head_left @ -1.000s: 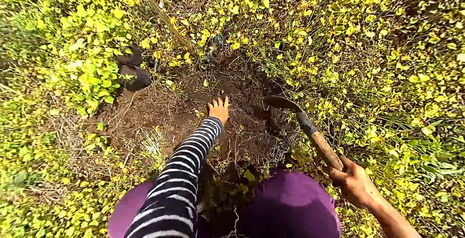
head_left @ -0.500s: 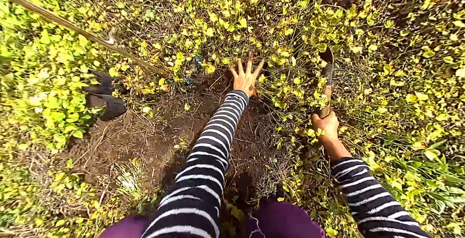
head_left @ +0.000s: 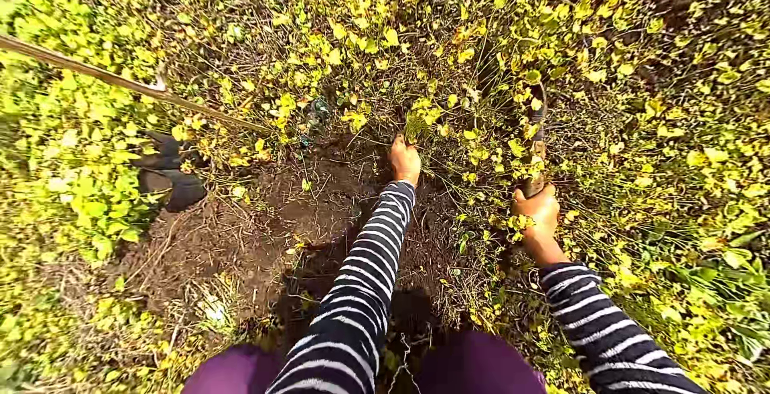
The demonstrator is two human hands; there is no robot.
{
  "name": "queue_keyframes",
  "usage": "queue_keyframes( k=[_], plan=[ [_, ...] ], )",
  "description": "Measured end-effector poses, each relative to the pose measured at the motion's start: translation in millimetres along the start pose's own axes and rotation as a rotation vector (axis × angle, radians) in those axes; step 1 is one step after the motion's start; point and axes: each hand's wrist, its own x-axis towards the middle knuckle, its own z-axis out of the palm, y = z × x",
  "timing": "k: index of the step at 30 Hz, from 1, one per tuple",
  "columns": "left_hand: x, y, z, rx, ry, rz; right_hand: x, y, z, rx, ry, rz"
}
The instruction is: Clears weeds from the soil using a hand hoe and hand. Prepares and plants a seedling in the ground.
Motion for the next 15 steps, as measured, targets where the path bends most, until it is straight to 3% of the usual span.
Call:
queue_keyframes(
  k=[2, 4, 6, 9, 10, 12, 14, 15],
  plan=[
    [-28.1, -36.3, -1.6, 0.019, -0.03, -0.074, 1.5, 3.5, 1.6, 0.0, 0.001, -0.007],
    [-50.1, -40.7, -10.7, 0.145, -0.157, -0.033, 2.2, 4.6, 0.3, 0.002, -0.008, -0.006],
    [-57.2, -22.3, -20.5, 0.32, -0.194, 0.188, 1.1, 6.2, 0.6, 0.021, -0.012, -0.007],
    [-25.8, 20.4, -35.3, 0.613, 0.098, 0.584, 1.1, 5.1, -1.4, 0.052, -0.009, -0.038],
    [-6.3, 30.0, -43.8, 0.725, 0.127, 0.592, 1.1, 6.4, -0.7, 0.057, -0.011, -0.041],
    [30.5, 41.4, -56.6, 0.887, 0.014, 0.368, 3.5, 9.3, 1.2, 0.06, -0.003, -0.044],
    [51.9, 30.8, -51.1, 0.996, -0.113, 0.151, 6.9, 13.2, 3.6, 0.051, 0.004, -0.035],
    [52.7, 19.1, -44.6, 1.043, -0.142, 0.128, 8.0, 14.2, 4.4, 0.045, 0.005, -0.032]
  ],
)
